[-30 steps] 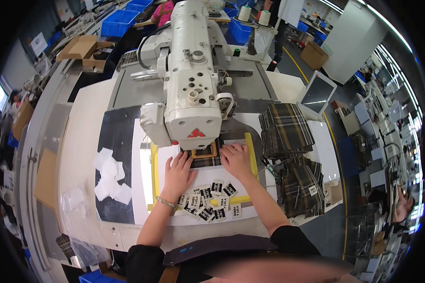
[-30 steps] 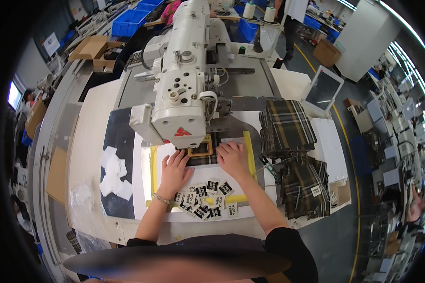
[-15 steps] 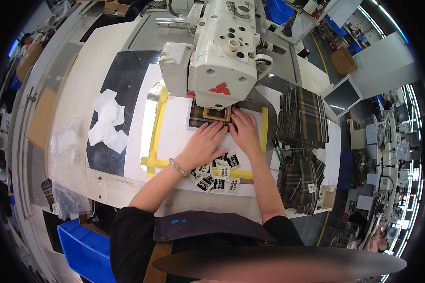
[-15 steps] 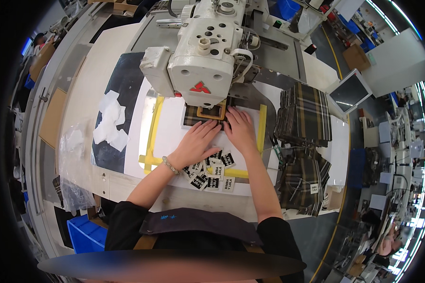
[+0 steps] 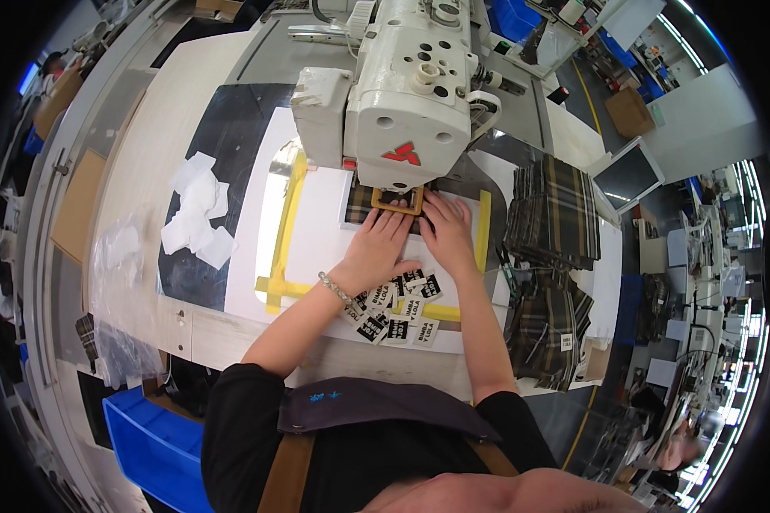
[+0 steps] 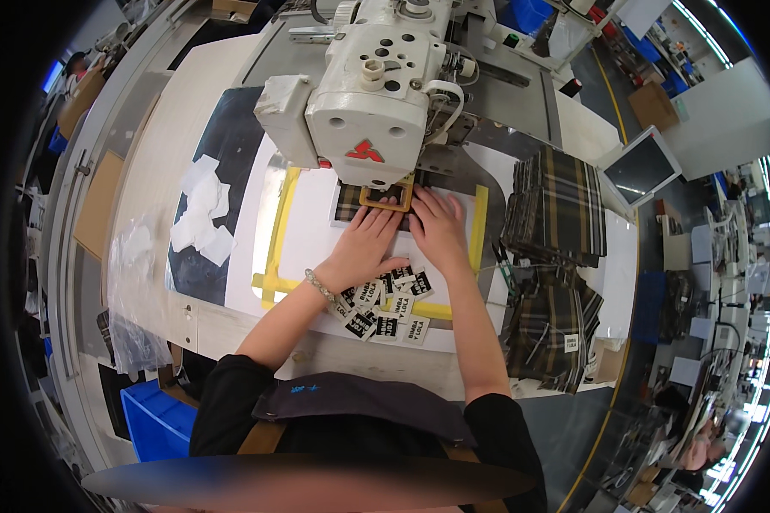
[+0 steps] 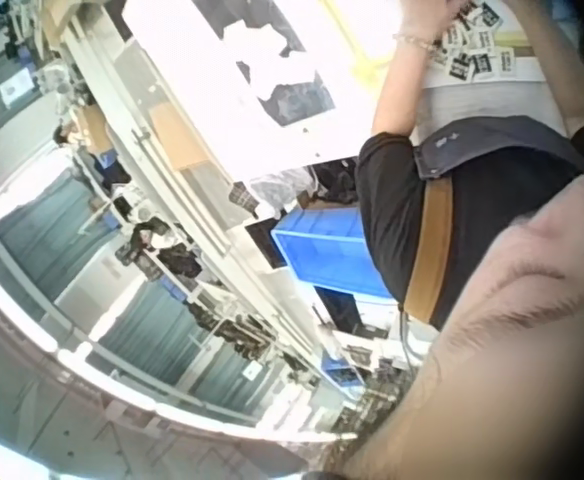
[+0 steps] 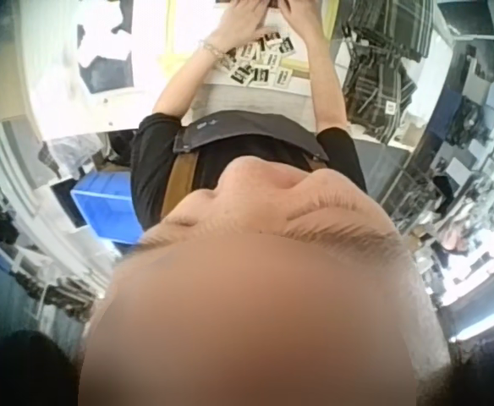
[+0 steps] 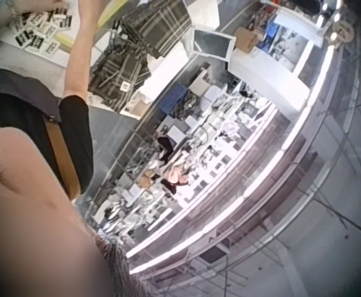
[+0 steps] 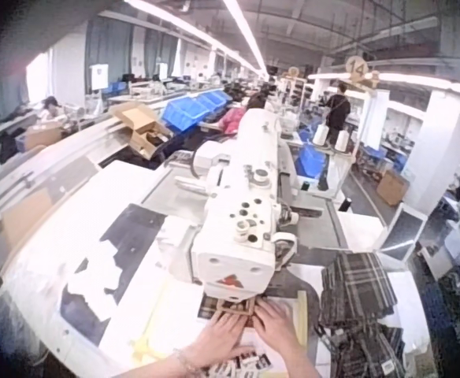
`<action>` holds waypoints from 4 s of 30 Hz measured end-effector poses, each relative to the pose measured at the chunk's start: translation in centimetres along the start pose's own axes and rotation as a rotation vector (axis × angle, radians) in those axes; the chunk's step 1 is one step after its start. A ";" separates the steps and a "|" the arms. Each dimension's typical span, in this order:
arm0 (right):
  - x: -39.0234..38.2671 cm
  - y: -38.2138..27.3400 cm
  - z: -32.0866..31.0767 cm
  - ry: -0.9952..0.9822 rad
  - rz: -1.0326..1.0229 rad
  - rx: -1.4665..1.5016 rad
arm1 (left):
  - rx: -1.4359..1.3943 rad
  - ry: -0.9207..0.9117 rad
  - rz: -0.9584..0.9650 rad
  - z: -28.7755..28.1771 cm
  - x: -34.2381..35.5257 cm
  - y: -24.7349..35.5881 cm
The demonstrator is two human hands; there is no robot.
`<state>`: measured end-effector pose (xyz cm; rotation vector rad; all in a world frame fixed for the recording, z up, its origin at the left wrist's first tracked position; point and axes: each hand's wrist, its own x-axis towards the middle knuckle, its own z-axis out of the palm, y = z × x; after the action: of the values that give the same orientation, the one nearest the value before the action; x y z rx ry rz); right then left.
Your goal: The recorder is sewing labels onto pieces of plaid fabric using an industrial sewing machine.
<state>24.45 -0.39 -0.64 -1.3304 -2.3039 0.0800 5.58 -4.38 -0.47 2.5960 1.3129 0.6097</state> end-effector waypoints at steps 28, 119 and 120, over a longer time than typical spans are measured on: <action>-0.5 0.1 0.4 0.035 0.005 -0.029 | 0.215 0.026 -0.261 -1.4 -0.7 -4.9; -16.8 -8.3 -2.6 0.339 0.073 -0.107 | -0.264 0.293 -0.046 -3.5 -13.0 5.3; -16.7 -8.4 -2.7 0.352 0.051 -0.091 | -0.268 0.285 -0.042 -3.6 -12.8 5.4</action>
<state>25.78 -19.17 -2.04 -1.3275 -1.9973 -0.2278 1.25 -17.99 0.91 2.3222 1.2545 1.0984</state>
